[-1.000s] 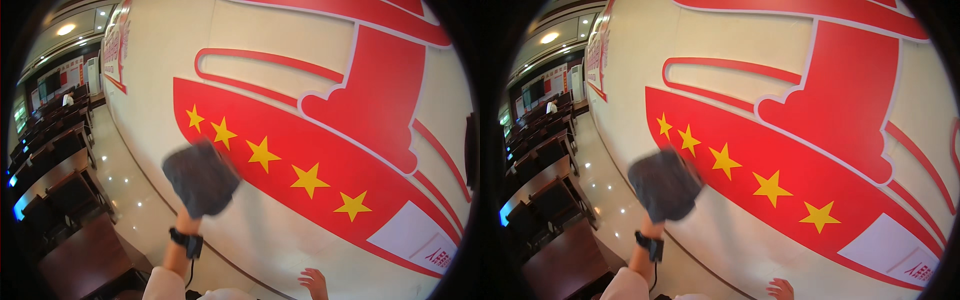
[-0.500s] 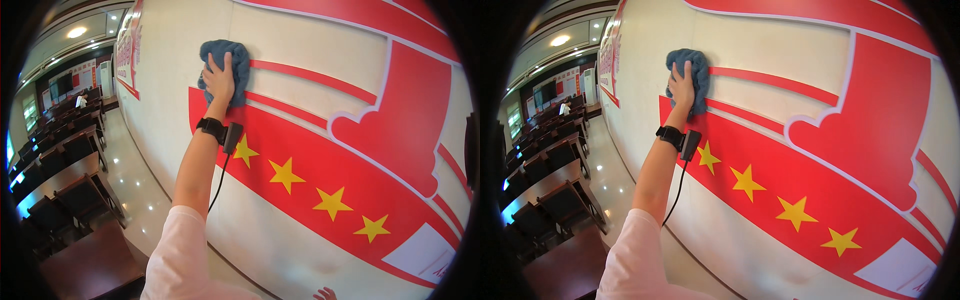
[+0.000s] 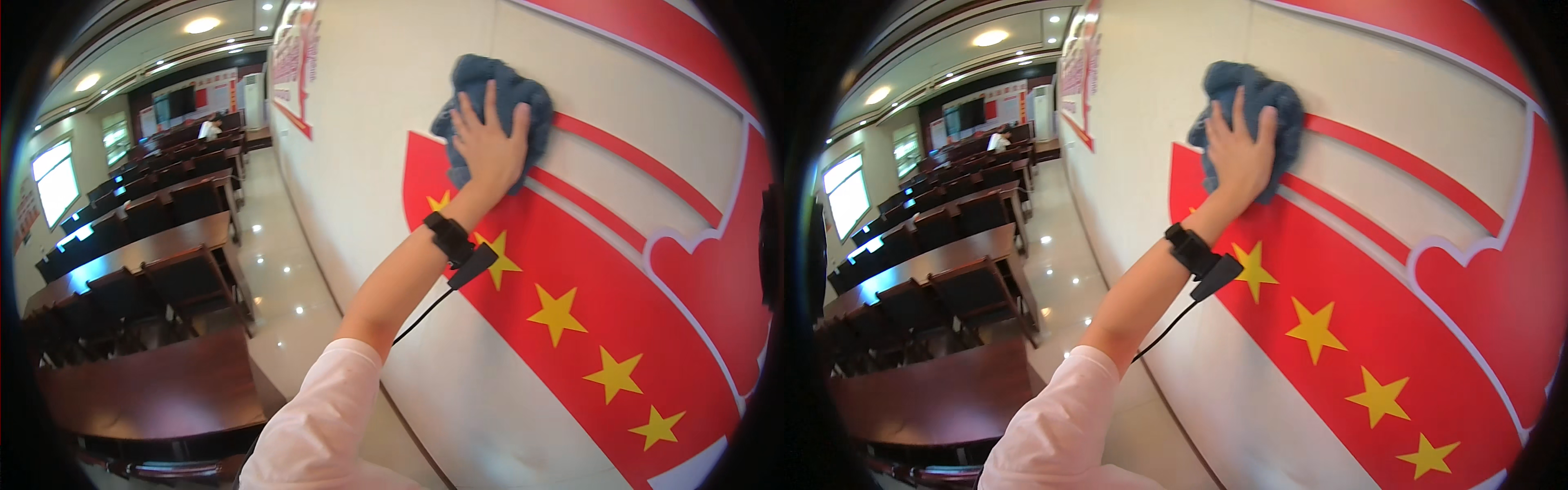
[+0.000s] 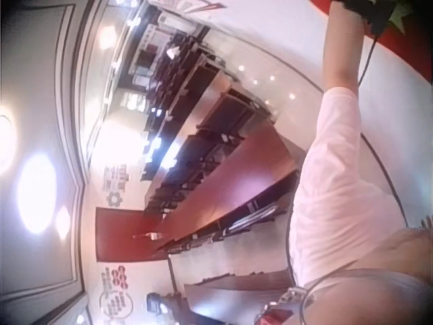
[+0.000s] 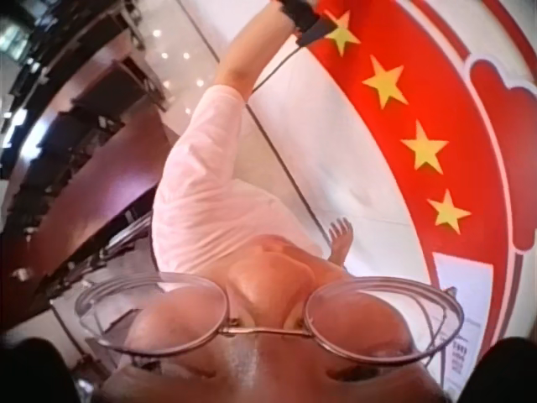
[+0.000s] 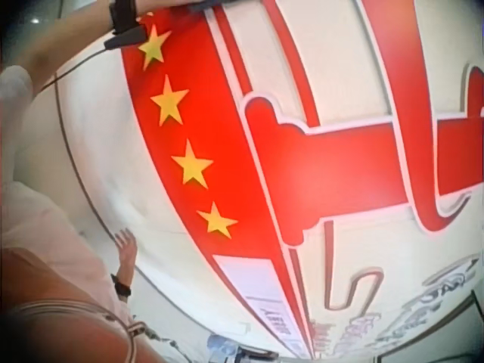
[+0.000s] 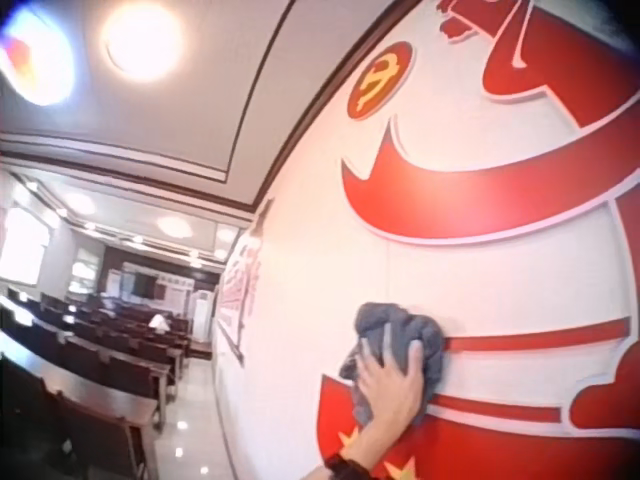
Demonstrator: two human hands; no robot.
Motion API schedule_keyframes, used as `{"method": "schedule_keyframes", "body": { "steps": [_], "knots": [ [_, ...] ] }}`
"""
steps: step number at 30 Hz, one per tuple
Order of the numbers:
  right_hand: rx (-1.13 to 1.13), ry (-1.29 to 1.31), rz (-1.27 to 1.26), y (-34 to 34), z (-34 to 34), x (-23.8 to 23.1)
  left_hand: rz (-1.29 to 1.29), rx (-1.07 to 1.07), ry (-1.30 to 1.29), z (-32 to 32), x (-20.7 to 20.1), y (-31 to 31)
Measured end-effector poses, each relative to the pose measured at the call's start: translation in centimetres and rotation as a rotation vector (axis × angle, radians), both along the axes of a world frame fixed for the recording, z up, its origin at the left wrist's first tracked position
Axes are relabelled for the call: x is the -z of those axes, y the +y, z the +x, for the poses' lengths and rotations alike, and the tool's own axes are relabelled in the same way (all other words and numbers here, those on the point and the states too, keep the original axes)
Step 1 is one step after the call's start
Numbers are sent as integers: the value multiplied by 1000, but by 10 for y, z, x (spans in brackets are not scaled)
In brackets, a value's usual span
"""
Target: Cleaning a wall display with a cloth.
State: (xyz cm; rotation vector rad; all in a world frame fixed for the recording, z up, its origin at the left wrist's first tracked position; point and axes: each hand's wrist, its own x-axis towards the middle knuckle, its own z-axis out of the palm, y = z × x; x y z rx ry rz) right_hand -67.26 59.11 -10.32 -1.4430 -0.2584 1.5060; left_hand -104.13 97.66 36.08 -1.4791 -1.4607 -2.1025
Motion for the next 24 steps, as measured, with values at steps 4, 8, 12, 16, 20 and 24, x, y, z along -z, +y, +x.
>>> {"method": "schedule_keyframes", "body": {
  "steps": [4, 8, 12, 16, 20, 24],
  "knots": [
    [-57, -27, 19, 18, 1, 6, -21, 70, 24, -27, -4, 7],
    [-151, -52, 196, 29, 11, -5, -94, 1, -167, -9, -15, 7],
    [-166, -63, 228, 7, 41, 22, -46, -42, -153, 30, -8, -15],
    [-96, 60, 110, 2, 53, 21, 87, -8, 29, 72, 1, -41],
    [-117, -1, 164, -2, 59, 13, 52, 42, 16, 62, -5, -37],
    [-116, -64, 224, 2, 56, -10, 29, -32, -37, 4, -26, 5]
  ]
}}
